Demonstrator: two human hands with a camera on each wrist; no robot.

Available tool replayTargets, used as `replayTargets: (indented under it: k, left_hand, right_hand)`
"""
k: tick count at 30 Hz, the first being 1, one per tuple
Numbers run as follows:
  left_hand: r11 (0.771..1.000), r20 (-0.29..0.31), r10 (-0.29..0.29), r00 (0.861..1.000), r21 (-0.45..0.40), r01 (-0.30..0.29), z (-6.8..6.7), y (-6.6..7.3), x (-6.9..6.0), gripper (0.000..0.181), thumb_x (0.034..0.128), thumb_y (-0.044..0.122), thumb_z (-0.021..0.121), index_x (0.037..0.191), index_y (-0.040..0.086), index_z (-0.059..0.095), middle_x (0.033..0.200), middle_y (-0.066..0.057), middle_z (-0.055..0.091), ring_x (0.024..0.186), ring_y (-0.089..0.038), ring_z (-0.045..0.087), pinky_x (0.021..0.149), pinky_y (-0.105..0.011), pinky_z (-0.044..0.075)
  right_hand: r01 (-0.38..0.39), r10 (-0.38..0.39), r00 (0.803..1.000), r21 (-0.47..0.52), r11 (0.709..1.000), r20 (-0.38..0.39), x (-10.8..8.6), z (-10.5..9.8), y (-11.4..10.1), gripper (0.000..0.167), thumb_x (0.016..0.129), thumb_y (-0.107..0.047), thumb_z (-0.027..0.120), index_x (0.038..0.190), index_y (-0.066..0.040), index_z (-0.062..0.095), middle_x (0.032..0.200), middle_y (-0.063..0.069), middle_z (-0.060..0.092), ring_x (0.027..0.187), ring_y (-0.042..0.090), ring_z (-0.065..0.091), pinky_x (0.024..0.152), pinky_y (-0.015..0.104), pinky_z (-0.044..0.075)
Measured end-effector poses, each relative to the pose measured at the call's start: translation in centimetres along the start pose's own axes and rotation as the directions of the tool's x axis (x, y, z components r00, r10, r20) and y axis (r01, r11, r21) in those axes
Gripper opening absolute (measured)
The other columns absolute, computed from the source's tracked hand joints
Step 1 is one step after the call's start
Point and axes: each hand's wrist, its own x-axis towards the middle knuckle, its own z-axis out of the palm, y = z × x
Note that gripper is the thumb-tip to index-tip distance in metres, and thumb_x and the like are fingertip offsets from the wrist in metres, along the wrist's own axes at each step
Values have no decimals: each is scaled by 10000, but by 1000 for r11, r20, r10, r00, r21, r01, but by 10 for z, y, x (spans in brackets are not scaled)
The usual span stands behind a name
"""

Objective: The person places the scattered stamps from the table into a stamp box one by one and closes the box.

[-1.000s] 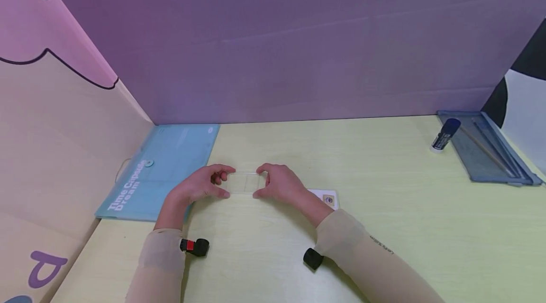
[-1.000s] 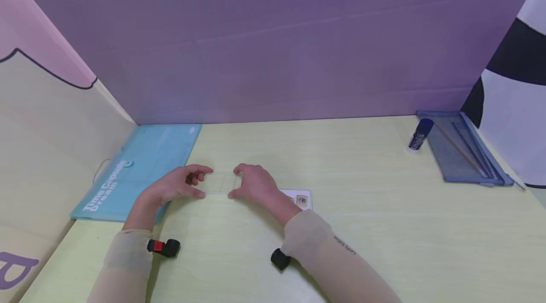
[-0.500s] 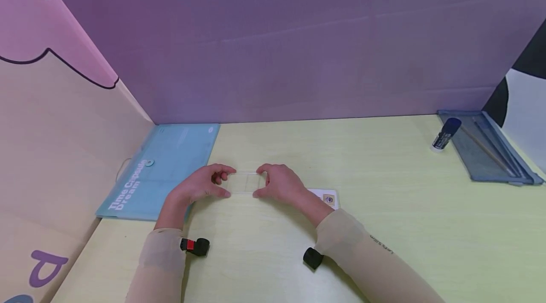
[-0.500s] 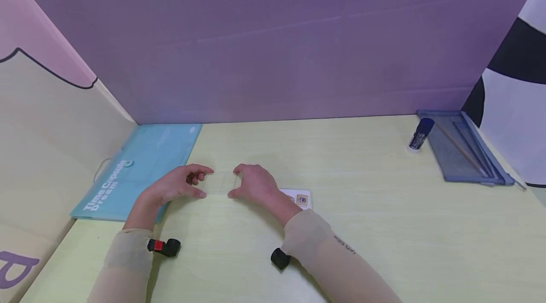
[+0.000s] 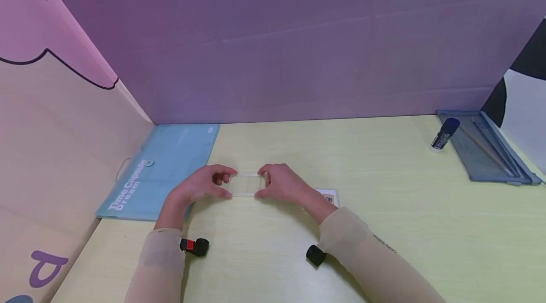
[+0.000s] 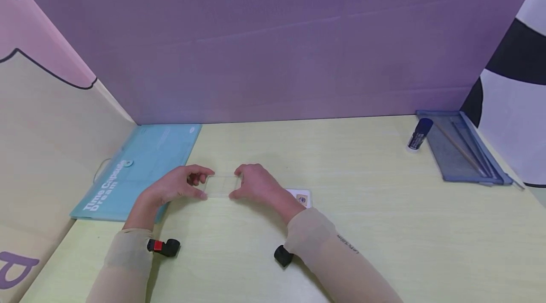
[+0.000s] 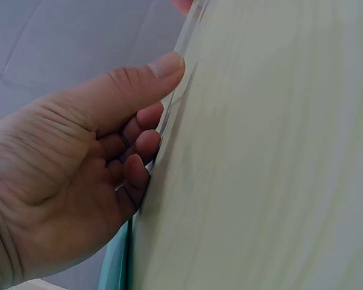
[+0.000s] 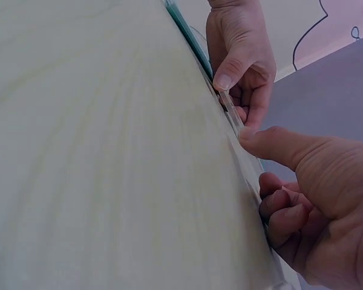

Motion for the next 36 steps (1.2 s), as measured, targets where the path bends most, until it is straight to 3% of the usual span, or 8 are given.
replayTargets:
  k: [12, 22, 31, 36]
  left_hand:
    - [999, -11, 46, 999, 22, -46, 3, 6, 3, 558, 808, 142, 866, 1319, 101, 647, 1038, -83, 578, 970, -252, 522, 840, -375, 454]
    - [995, -38, 82, 996, 52, -80, 14, 15, 10, 545, 808, 197, 872, 1311, 175, 663, 1044, -64, 578, 990, -239, 520, 809, -373, 471]
    - [986, -27, 161, 987, 50, -160, 24, 29, 13, 559, 813, 159, 864, 1327, 115, 648, 1044, -81, 562, 954, -251, 514, 735, -349, 457]
    - [983, -33, 172, 985, 72, -169, 29, 34, 14, 563, 813, 181, 864, 1329, 123, 647, 1036, -55, 562, 954, -239, 514, 697, -324, 462]
  right_hand:
    - [-9, 7, 999, 60, 998, 41, -4, -15, 7, 577, 811, -235, 869, 1286, -37, 609, 724, -12, 620, 629, 118, 535, 687, 288, 460]
    - [1, -5, 1000, 136, 991, 29, -16, -30, 23, 571, 810, -245, 864, 1283, -61, 603, 783, -1, 615, 673, 138, 537, 709, 319, 478]
    - [16, -17, 1000, 125, 992, 7, -30, -41, 33, 568, 819, -261, 858, 1289, -72, 602, 798, -4, 610, 706, 149, 550, 754, 337, 487]
    - [31, -32, 999, 122, 992, 2, -36, -48, 35, 583, 820, -263, 855, 1302, -63, 596, 795, -1, 610, 696, 159, 553, 750, 346, 488]
